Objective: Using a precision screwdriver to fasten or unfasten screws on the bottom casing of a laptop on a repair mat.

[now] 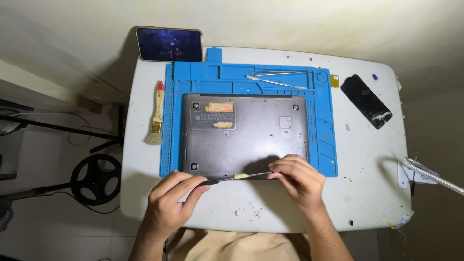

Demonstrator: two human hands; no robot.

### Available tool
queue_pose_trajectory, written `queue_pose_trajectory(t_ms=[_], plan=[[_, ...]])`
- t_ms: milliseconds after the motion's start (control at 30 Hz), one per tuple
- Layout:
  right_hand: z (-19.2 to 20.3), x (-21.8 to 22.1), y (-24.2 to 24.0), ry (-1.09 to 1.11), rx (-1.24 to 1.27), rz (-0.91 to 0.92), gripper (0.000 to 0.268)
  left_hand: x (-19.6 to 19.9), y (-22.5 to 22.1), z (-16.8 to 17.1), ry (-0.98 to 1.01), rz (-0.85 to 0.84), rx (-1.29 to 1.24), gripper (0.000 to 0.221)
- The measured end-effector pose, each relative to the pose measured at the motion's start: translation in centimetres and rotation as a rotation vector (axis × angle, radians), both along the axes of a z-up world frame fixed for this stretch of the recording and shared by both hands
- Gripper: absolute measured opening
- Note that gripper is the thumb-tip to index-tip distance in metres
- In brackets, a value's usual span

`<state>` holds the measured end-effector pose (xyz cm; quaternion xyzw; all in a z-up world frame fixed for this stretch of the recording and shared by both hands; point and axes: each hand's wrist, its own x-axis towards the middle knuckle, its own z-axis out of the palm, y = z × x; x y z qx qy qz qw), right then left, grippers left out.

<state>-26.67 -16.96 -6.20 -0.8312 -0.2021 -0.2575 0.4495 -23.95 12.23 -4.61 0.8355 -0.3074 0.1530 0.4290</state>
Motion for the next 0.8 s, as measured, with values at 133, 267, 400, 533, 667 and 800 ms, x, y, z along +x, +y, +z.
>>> queue_pose_trajectory(t_ms=[133, 267, 400, 533, 667, 800], plan=[[-0.2, 0.1, 0.6, -0.052, -0.076, 0.016, 0.008, 0.0, 0.8, -0.5, 0.096, 0.006, 0.017, 0.013], [-1.0, 0.5, 1.1, -0.05, -0.124, 0.007, 0.008, 0.2, 1.2, -1.0, 0.135, -0.002, -0.005, 0.011], [-2.0, 0.7, 1.2, 0.07, -0.05, 0.019, 0.006, 0.5, 1.6, -1.4, 0.092, -0.01, -0.004, 0.01], [-2.4, 1.0, 1.2, 0.153, -0.018, 0.022, 0.009, 0.8, 2.2, -2.2, 0.096, -0.017, 0.006, 0.012], [-2.1, 1.6, 1.2, 0.287, 0.069, 0.078, 0.011, 1.2, 2.6, -2.2, 0.03, -0.028, 0.019, 0.022], [-1.9, 2.2, 1.4, 0.331, 0.009, 0.11, 0.01, 1.6, 2.5, -1.1, -0.004, -0.034, 0.023, 0.025]])
